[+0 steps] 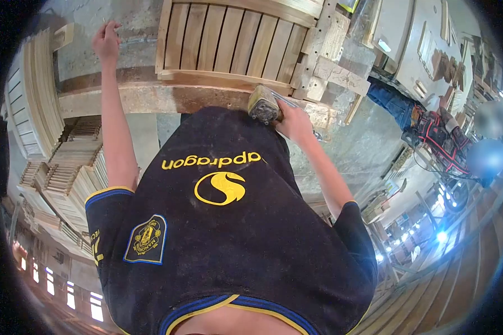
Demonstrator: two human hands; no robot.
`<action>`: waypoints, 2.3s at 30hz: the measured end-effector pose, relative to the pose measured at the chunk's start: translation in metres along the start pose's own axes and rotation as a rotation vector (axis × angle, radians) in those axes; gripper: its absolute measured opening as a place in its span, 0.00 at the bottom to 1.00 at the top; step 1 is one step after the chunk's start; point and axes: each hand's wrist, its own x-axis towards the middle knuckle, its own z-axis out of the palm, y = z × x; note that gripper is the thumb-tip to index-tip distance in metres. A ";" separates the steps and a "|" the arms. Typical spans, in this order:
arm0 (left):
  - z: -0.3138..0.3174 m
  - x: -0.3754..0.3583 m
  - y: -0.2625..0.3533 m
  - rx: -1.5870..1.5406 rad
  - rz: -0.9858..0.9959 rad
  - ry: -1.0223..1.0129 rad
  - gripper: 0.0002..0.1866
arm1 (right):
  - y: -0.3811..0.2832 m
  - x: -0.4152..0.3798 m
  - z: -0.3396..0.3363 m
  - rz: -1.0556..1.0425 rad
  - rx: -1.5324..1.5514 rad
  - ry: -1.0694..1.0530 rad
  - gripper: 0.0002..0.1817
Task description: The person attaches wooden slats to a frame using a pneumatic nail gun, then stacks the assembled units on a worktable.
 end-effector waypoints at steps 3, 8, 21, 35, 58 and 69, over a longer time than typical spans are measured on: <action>0.003 0.000 0.004 -0.025 -0.026 0.021 0.12 | 0.019 -0.008 0.002 0.032 0.005 0.044 0.29; -0.001 0.005 -0.004 0.063 -0.044 -0.007 0.13 | 0.051 -0.014 0.005 0.034 -0.004 0.151 0.27; 0.001 0.006 -0.001 0.174 -0.057 0.010 0.12 | 0.058 -0.018 -0.010 0.163 0.049 0.086 0.26; -0.007 0.012 -0.006 0.418 -0.057 -0.116 0.09 | 0.084 0.022 -0.072 0.524 1.338 0.390 0.09; 0.005 -0.005 0.012 0.100 -0.062 0.075 0.07 | -0.005 0.144 -0.098 0.265 1.404 0.203 0.09; 0.006 -0.005 0.011 0.115 -0.061 0.079 0.09 | -0.017 0.139 -0.101 0.306 1.361 0.222 0.10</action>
